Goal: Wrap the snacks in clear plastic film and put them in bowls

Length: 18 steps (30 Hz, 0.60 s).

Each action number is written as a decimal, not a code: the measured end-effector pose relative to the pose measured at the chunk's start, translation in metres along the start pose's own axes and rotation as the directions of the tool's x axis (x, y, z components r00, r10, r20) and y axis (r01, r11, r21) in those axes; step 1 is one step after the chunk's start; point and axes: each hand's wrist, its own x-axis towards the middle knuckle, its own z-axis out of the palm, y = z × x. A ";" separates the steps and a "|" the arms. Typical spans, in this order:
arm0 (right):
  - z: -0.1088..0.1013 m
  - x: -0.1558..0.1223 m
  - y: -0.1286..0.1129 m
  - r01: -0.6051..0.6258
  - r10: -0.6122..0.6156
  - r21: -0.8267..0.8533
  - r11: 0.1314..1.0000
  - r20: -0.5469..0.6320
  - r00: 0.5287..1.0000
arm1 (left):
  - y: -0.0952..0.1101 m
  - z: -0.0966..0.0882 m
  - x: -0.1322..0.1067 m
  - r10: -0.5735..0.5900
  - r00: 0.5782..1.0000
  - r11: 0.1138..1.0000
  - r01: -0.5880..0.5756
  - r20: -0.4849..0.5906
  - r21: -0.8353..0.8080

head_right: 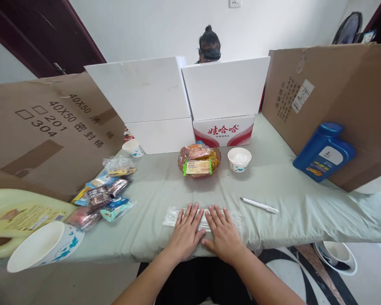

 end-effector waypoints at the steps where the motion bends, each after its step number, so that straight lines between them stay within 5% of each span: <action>1: 0.004 -0.006 0.002 -0.013 0.013 -0.012 1.000 0.018 1.000 | -0.002 0.002 -0.002 -0.007 0.999 1.000 0.007 0.035 0.016; 6: 0.002 -0.055 0.023 -0.076 0.071 -0.098 0.992 -0.055 0.996 | -0.020 -0.002 -0.012 -0.091 0.996 0.993 0.089 0.021 0.074; 10: -0.009 -0.090 0.033 -0.053 0.036 -0.102 0.993 -0.156 0.987 | -0.004 -0.009 -0.013 -0.194 0.973 0.977 0.203 -0.122 0.061; 15: -0.032 -0.104 0.032 -0.044 0.057 0.054 0.998 -0.287 0.956 | 0.037 -0.011 0.000 -0.061 0.995 0.994 0.054 -0.074 -0.100; 18: -0.054 -0.103 0.030 0.078 -0.059 0.062 0.995 -0.267 0.962 | 0.044 -0.008 0.008 -0.002 0.995 0.990 -0.012 -0.097 -0.141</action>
